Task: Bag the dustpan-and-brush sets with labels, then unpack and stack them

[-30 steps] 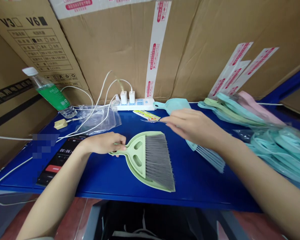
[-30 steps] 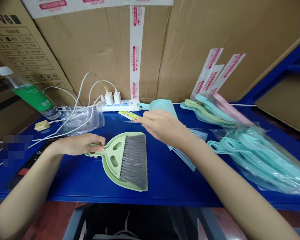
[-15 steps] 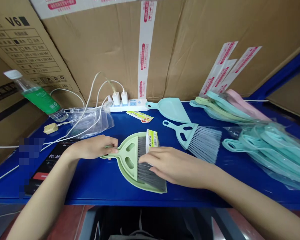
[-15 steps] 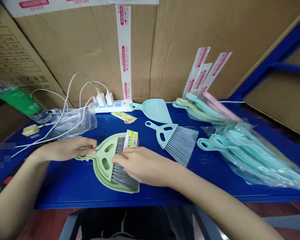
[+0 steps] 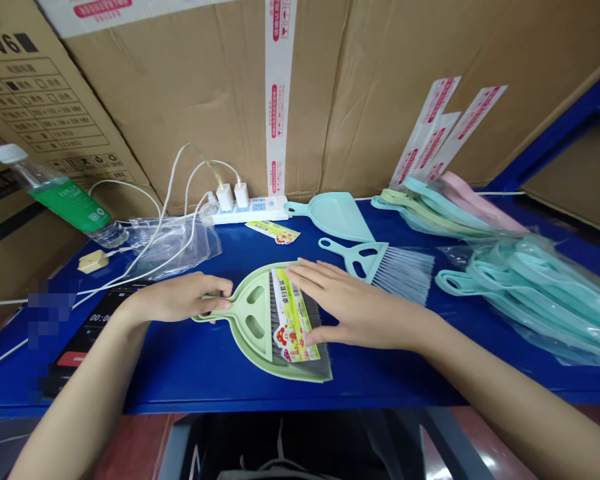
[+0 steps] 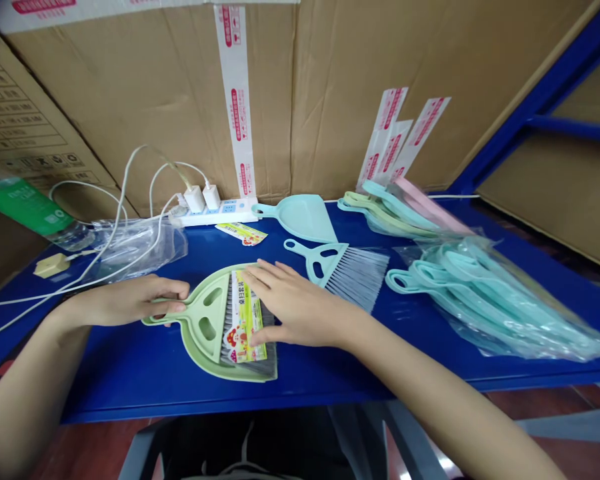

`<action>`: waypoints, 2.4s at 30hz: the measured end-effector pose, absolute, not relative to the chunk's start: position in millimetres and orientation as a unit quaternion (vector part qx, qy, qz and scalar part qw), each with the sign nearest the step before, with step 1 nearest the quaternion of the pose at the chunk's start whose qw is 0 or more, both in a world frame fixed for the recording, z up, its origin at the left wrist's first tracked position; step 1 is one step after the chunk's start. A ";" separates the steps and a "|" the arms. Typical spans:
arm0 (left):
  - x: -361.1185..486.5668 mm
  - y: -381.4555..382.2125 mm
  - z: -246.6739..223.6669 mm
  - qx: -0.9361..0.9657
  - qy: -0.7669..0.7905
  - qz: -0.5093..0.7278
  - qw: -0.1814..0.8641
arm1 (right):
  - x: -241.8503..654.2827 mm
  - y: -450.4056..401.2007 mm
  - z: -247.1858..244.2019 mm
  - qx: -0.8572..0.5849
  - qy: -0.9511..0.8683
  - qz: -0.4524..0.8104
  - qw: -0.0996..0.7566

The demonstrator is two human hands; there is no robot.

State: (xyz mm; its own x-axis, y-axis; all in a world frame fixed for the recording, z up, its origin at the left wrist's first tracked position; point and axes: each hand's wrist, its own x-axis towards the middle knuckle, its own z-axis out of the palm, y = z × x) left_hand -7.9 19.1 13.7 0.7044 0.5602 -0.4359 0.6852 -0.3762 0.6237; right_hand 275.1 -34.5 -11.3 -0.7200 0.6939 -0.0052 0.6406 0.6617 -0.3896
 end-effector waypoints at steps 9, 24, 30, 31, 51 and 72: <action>-6.6 17.1 14.4 0.827 0.385 -0.081 0.401 | 272.8 -34.1 -27.7 -0.377 -0.895 0.238 -0.011; -6.0 17.0 13.8 0.833 0.386 -0.092 0.386 | 273.0 -38.0 -29.3 -0.392 -0.895 0.213 -0.021; -6.7 16.8 13.2 0.832 0.386 -0.093 0.388 | 274.7 -42.7 -24.2 -0.409 -0.890 0.200 -0.007; -6.7 16.8 13.1 0.832 0.387 -0.093 0.387 | 274.2 -43.1 -23.1 -0.408 -0.890 0.201 -0.003; -6.9 17.0 11.1 0.833 0.388 -0.103 0.381 | 271.4 -40.9 -30.3 -0.399 -0.896 0.195 0.021; -6.8 14.4 9.0 0.840 0.377 -0.096 0.379 | 268.9 -42.4 -40.3 -0.403 -0.898 0.177 0.030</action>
State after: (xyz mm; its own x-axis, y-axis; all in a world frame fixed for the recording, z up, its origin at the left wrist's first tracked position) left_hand -6.8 14.4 9.0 0.6973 0.5604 -0.4468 0.7059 -0.4287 0.5639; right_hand 268.9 -42.4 -40.3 -0.6739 0.7335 -0.0884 0.7122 0.6131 -0.3419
